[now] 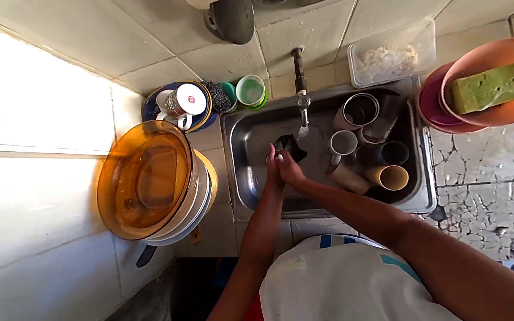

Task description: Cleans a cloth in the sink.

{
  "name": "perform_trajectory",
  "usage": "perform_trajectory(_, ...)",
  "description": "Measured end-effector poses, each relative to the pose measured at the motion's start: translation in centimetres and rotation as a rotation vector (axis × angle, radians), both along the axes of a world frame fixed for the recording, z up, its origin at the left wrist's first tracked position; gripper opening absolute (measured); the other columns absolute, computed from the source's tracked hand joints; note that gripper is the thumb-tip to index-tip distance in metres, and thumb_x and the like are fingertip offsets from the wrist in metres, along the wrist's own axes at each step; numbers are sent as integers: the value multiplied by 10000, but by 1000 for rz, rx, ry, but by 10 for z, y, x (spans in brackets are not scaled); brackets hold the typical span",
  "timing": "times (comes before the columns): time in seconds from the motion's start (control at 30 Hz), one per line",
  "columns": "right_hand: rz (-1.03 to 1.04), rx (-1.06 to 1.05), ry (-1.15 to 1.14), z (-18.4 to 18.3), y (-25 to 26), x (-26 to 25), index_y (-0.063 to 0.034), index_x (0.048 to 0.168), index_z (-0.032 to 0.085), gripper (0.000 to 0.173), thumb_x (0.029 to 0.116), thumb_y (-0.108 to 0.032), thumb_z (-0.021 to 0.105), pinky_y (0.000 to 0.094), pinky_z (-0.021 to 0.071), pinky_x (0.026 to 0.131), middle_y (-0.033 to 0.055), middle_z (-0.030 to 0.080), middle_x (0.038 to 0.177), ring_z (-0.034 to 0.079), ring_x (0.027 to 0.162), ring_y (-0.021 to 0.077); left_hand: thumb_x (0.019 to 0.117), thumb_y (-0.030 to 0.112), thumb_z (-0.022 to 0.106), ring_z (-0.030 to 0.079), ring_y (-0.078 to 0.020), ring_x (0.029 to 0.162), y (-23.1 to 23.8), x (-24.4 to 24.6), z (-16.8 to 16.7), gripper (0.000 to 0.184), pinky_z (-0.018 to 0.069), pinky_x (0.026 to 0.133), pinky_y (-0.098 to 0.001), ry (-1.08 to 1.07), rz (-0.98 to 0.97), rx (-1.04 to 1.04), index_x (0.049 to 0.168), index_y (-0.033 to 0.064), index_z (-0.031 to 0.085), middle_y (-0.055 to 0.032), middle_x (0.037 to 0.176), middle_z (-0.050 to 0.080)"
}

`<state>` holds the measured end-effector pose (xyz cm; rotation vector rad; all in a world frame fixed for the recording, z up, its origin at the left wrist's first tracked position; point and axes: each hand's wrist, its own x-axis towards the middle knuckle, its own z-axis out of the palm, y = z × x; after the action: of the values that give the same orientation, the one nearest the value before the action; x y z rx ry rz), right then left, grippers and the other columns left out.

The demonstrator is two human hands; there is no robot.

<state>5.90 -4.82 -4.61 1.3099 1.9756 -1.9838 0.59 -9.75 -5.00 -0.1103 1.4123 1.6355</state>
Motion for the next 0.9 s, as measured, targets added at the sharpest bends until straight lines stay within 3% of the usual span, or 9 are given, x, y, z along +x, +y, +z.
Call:
perform_trajectory(0.13, -75, 9, -4, -16, 27, -7, -66, 1495, 471, 488, 1089, -337, 458, 621, 447, 1096, 258, 533, 1460, 541, 1339, 412, 1116, 341, 358, 635, -127, 999, 7, 18, 7, 366, 553, 871, -346, -91, 162, -42, 1322, 102, 543, -50, 1139, 656)
perform_trajectory(0.23, -281, -216, 7, -34, 65, -11, 19, 1453, 490, 469, 1115, -297, 412, 546, 434, 1103, 278, 559, 1411, 554, 1308, 373, 1116, 350, 388, 553, -205, 1248, 14, 30, 26, 445, 473, 1058, -422, -56, 35, -64, 1472, 91, 450, -109, 1410, 546)
perform_trajectory(0.4, -117, -38, 65, 24, 6, -4, -79, 1501, 462, 461, 1123, -320, 354, 614, 467, 1066, 219, 603, 1399, 594, 1290, 369, 1076, 596, 282, 626, -67, 1019, 8, 5, 35, 568, 540, 885, -299, 24, 31, -9, 1316, 170, 571, 5, 1143, 660)
perform_trajectory(0.47, -45, 37, 65, 21, 6, -3, -127, 1551, 445, 481, 1121, -319, 344, 659, 382, 1122, 174, 499, 1543, 481, 1422, 367, 1104, 458, 339, 606, -48, 1026, 15, 5, 28, 429, 516, 922, -269, -5, 122, 86, 1295, 136, 549, 6, 1121, 635)
perform_trajectory(0.57, -133, -79, 81, -2, 39, -12, -59, 1563, 377, 494, 1113, -264, 396, 613, 414, 1117, 266, 498, 1495, 496, 1382, 409, 1087, 296, 478, 647, -150, 1014, 25, 21, 32, 324, 547, 910, -363, -31, 162, -50, 1279, 54, 578, -79, 1114, 668)
perform_trajectory(0.67, -367, -274, 82, -8, 74, -10, 5, 1491, 442, 494, 1104, -302, 445, 517, 455, 1091, 260, 556, 1417, 560, 1300, 342, 1058, 369, 548, 630, -176, 1089, 18, 31, 64, 407, 544, 937, -392, 109, -67, -184, 1341, 76, 559, -92, 1234, 643)
perform_trajectory(0.8, -558, -266, 142, -26, 82, 1, 2, 1517, 419, 465, 1093, -188, 407, 481, 430, 1102, 252, 524, 1460, 529, 1330, 317, 1055, 608, 358, 624, -157, 1159, 17, 12, 98, 569, 545, 959, -390, 67, -119, -3, 1412, 199, 529, -24, 1307, 637)
perform_trajectory(0.83, -618, -240, 132, -23, 71, 1, 7, 1527, 402, 471, 1102, -193, 381, 494, 401, 1134, 262, 495, 1493, 498, 1373, 335, 1016, 717, 239, 612, -161, 1186, 18, 5, 85, 726, 538, 978, -404, 128, -145, 14, 1462, 195, 473, -34, 1344, 621)
perform_trajectory(0.9, -570, -98, 96, -8, 28, 0, 15, 1530, 359, 499, 1122, -271, 320, 504, 413, 1156, 265, 489, 1495, 497, 1388, 343, 1034, 681, 165, 583, -151, 1225, 15, -4, 35, 811, 507, 1044, -383, 284, -172, 15, 1516, 72, 397, -96, 1374, 590)
